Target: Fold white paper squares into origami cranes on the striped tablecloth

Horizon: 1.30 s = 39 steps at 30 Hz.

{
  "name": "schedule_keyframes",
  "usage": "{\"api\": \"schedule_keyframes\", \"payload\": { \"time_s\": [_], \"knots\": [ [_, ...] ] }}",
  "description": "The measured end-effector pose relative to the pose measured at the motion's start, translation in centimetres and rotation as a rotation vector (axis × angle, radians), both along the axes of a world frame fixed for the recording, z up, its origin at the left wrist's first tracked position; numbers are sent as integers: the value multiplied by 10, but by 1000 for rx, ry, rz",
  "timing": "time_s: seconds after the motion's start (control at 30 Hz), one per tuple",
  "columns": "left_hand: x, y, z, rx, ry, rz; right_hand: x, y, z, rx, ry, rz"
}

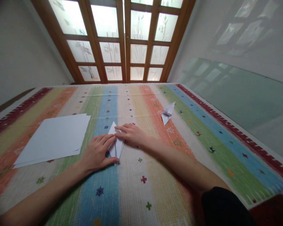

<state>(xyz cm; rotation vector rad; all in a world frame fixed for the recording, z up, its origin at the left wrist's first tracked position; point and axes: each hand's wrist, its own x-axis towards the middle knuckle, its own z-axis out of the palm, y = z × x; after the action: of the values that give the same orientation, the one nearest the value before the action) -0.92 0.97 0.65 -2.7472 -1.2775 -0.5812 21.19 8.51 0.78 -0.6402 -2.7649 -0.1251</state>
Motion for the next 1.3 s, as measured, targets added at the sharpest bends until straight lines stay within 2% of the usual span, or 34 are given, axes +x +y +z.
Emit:
{"api": "schedule_keyframes", "payload": {
  "time_s": [0.1, 0.2, 0.4, 0.53, 0.7, 0.83, 1.0, 1.1, 1.3],
  "knots": [
    [3, -6, -3, -32, 6, 4, -1, 10, -4, 226, -36, 160],
    [-5, -2, 0, -38, 9, -43, 0, 6, -5, 390, -26, 241],
    [-30, 10, 16, 129, -58, -24, -3, -40, 2, 444, -29, 160],
    [-36, 8, 19, 179, -146, -76, -8, -62, 2, 380, 32, 67],
    [-26, -3, 7, 94, -91, -239, -9, -67, -7, 269, 104, -22],
    [-17, -9, -3, 82, -72, -222, -5, -67, -12, 199, 115, 5],
    [-12, -12, -6, 69, -94, -230, -4, -67, -13, 91, 125, -19],
    [-8, -14, -7, -11, -143, -167, -6, -67, -12, -14, 148, -80],
    [7, -17, -9, -164, -228, 93, -12, -65, -6, -237, 186, -236]
  ]
}}
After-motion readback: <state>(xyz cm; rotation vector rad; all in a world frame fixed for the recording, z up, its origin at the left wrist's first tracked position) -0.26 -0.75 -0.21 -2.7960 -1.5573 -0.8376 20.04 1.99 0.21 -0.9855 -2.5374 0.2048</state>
